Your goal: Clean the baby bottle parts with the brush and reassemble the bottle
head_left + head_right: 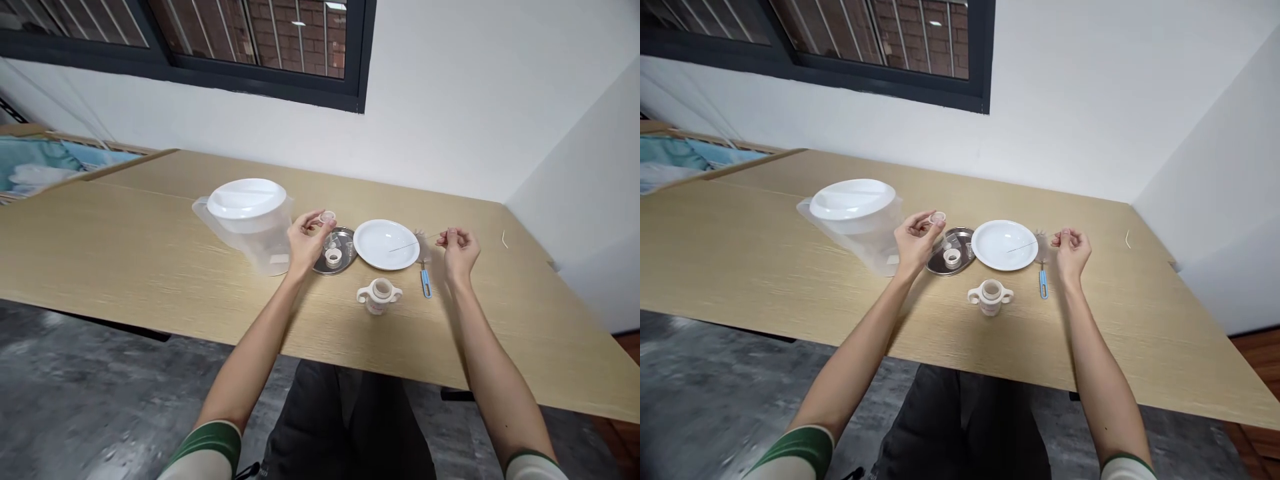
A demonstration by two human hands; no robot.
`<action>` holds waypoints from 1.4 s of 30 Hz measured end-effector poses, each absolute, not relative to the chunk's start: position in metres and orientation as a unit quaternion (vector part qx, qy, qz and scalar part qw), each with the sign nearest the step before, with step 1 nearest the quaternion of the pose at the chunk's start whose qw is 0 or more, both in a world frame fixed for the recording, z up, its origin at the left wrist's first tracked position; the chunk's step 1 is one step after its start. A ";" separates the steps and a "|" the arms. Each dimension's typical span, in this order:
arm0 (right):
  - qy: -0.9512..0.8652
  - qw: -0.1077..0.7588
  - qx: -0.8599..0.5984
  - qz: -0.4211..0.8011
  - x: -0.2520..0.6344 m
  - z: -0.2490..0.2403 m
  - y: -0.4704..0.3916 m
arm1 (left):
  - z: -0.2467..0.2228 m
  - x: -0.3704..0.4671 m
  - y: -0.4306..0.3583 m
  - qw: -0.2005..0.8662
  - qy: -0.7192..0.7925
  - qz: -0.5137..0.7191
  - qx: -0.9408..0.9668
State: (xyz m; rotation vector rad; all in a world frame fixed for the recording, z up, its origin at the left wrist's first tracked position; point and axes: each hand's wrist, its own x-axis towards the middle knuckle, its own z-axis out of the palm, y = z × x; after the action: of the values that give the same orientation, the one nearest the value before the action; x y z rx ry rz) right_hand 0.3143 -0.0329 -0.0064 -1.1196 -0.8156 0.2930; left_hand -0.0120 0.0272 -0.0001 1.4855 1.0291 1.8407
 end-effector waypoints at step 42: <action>-0.456 0.512 -0.725 0.061 0.309 -0.039 -0.053 | -0.001 -0.017 0.024 0.195 0.517 0.588 0.590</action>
State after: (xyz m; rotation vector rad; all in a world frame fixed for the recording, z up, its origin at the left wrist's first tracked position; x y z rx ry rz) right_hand 0.3095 -0.0526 -0.0395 -1.7447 -1.0970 0.1477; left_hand -0.0165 0.0235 -0.0006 1.6534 1.4499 1.6493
